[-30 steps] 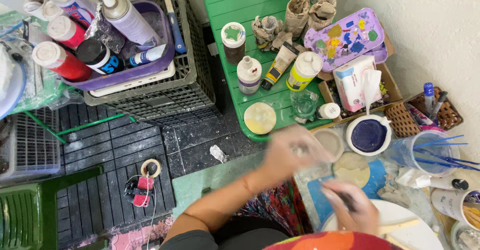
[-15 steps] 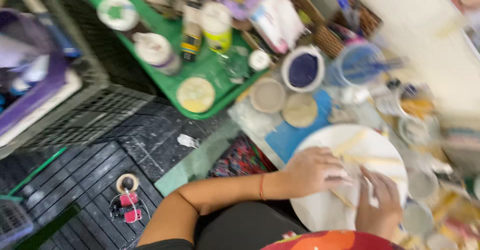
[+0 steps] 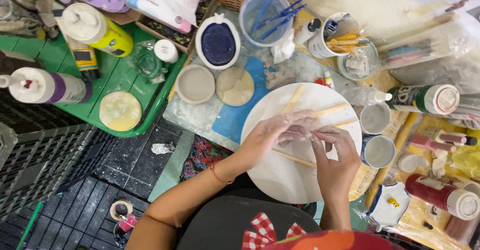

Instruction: The person shapes small pieces of clay by hand, flattening a green clay star and smoothing the surface of a larger white clay disc with their fingers.

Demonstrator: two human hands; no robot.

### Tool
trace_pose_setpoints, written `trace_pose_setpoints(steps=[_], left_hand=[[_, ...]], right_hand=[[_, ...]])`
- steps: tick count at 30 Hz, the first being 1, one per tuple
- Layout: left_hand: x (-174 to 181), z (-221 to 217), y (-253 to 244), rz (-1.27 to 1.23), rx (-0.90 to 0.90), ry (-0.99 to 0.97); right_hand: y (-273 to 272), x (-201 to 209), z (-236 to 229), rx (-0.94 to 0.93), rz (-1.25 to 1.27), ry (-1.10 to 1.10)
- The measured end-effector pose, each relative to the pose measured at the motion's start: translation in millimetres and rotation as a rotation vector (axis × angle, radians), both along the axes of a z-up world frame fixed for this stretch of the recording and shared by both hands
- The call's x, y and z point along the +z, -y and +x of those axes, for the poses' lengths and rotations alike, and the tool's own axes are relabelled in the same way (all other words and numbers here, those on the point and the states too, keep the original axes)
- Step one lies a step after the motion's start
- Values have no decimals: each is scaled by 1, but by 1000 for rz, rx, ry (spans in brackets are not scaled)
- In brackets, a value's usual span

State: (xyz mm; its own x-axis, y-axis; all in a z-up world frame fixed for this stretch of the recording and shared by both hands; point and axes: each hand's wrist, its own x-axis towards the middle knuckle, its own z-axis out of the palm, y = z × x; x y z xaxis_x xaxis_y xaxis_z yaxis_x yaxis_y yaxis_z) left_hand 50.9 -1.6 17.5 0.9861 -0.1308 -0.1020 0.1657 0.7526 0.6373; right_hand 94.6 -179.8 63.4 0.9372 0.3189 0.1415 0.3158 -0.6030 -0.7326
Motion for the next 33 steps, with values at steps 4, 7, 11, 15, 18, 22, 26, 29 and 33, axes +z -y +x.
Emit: trace_pose_setpoints(steps=[4,7,11,15,18,22,26,29,33], left_hand=[[1,3,-2,11,47,15],[0,2,-3,257,130,81],[-7,1,0,320,160,70],[-14,2,4,219,128,7],[-10,3,4,159,109,-1],[7,-1,2,370,147,63],[22,-7,-7,1148,339,257],[23,-10,-14,1217,375,242],[17,-13,-14,1190,343,201]], right_hand=[[-2,8,8,36,-81,9],[0,18,12,202,-308,74],[2,17,13,211,-306,65],[7,6,14,102,-211,88],[10,3,14,138,-190,86],[10,6,10,212,-268,69],[4,7,5,204,-323,76],[-5,0,-1,130,-392,66],[-24,-11,-10,90,-529,115]])
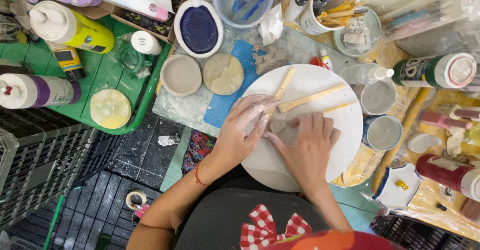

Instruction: The person shapes small pieces of clay by hand, flattening a green clay star and smoothing the surface of a larger white clay disc with their fingers.

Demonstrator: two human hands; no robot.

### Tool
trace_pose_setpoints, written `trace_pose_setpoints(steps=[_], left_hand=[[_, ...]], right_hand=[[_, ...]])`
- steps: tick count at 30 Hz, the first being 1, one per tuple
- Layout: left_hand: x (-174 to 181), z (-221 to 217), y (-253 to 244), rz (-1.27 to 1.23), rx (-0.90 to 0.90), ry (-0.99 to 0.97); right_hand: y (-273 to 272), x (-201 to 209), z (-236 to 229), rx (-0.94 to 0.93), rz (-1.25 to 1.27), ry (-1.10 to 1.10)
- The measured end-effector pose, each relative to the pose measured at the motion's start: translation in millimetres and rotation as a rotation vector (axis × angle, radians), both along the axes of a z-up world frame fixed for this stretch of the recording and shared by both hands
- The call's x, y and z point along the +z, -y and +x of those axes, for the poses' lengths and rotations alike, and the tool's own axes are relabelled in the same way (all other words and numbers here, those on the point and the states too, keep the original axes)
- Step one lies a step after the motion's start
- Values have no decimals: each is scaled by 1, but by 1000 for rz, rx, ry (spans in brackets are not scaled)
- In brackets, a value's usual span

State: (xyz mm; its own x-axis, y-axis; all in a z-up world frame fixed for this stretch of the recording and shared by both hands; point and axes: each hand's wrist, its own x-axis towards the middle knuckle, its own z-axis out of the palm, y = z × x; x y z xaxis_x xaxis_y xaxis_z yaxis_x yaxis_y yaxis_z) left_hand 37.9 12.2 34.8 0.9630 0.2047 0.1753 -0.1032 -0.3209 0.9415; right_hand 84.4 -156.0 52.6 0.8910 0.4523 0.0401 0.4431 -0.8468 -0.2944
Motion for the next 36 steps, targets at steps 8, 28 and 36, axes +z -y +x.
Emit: trace_pose_setpoints(steps=[8,28,36], left_hand=[[-1,0,2,-43,-10,15],[10,-2,9,-187,28,-98],[3,-6,26,-529,-378,-376]], right_hand=[[-9,1,0,106,-258,84],[40,-25,6,147,167,39],[49,-4,-14,308,51,203]])
